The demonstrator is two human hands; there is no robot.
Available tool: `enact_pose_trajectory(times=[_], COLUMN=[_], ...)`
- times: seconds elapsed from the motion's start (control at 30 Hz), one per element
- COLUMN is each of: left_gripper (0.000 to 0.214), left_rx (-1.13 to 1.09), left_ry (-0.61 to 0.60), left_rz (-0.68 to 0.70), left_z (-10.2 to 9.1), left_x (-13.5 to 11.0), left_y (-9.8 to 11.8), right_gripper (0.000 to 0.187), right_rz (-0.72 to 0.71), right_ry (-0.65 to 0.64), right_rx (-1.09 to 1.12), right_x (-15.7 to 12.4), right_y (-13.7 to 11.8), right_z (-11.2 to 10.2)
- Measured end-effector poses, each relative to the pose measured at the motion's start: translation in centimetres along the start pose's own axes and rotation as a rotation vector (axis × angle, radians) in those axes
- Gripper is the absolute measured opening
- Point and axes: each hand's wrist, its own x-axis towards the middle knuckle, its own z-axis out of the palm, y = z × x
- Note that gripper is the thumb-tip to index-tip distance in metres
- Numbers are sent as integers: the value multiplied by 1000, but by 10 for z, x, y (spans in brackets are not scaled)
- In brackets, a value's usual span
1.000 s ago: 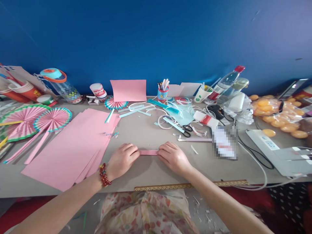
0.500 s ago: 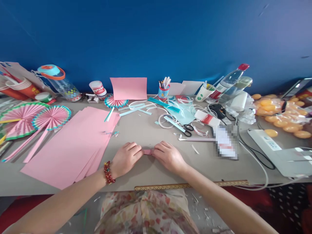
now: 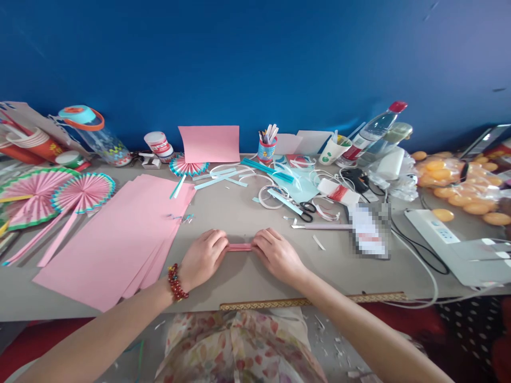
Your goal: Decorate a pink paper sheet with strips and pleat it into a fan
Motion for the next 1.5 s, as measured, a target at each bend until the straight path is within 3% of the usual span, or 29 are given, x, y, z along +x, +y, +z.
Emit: enact_pose_trajectory(times=[0.3,0.5,0.87,1.23,1.33,1.5], left_gripper=[17,16,12,14,13,22], left_rx=[-14,-59,-161,-57,-185,-545], left_ry=[-10,-70,-73,-59,-4,141], left_rz=[-18,-12,-57,31,-37,-269], left_z=[-1,-9,-17,-16,-21,-31], left_x=[0,-3,-17,-16,-14,-5], left_y=[-3,-7,-14,-15,-14,-16], right_gripper=[23,21,15,19,22,20], right_rz=[14,19,-27,-84,-57,111], right_ry=[28,25,30,41,68,79], right_rx=[-112,-91,-41,-128,-59,289], right_x=[-8,-12,-15,-23,-20,-12], right_y=[4,8,10,16,15,9], right_z=[-1,-2,-8,-1,-4,-13])
